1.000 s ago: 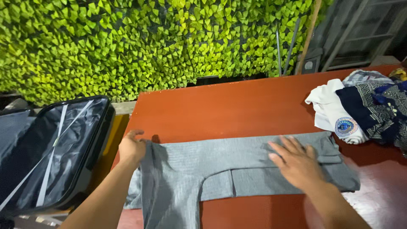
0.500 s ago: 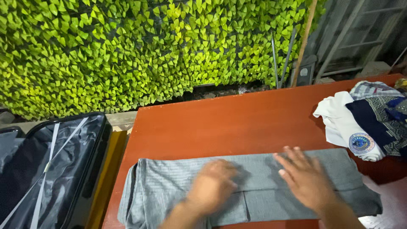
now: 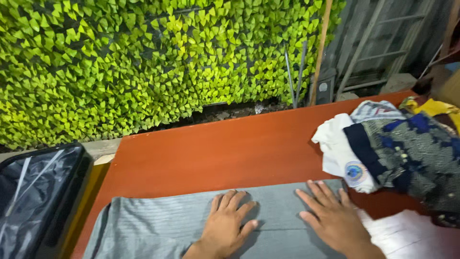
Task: The person folds a gray polo shirt on a table, buttoning it and smoothing the fabric before rolling it into a compact bundle. They place the folded shirt into an open suitcase and then begin folding a white t-shirt.
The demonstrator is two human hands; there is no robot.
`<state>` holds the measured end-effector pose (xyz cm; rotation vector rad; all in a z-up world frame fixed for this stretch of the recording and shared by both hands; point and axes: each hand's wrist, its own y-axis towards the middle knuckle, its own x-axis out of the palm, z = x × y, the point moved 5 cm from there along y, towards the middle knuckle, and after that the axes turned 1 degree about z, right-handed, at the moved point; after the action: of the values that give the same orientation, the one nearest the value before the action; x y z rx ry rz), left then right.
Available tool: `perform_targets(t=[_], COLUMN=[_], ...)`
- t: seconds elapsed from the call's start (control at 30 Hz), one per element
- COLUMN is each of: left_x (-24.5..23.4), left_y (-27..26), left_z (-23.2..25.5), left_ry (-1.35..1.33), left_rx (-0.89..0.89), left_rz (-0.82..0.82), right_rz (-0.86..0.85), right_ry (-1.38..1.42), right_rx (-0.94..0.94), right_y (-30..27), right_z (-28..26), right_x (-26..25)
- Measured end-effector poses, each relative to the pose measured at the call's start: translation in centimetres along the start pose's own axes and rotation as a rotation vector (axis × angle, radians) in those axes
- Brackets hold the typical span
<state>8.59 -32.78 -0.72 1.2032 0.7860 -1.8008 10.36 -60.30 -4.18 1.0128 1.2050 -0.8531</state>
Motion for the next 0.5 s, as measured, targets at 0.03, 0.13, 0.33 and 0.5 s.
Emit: perform_targets(t=[0.03,0.13,0.33,0.5], left_x=[0.1,0.2,-0.1,-1.8], left_y=[0.2,0.8,0.6,-4.5], left_z=[0.6,1.0,-0.1,-5.3], left_ry=[0.039,0.091,-0.242,-0.297], left_rx=[0.007,-0.009,0.038,-0.095], left_rz=[-0.004,-0.067,0.051,0.429], right_rz=[-0.103,-0.264,-0.261,0.264], right_ry=[-0.007,-0.033,-0.075,0.201], right_rx=[0.068,0.226,0.344,-0.042], right_y=[0.2,0.1,0.7,2.3], right_z=[0.3,1.2,0.4,-7.7], right_x=[-0.2,-0.9,-2.5,-4.7])
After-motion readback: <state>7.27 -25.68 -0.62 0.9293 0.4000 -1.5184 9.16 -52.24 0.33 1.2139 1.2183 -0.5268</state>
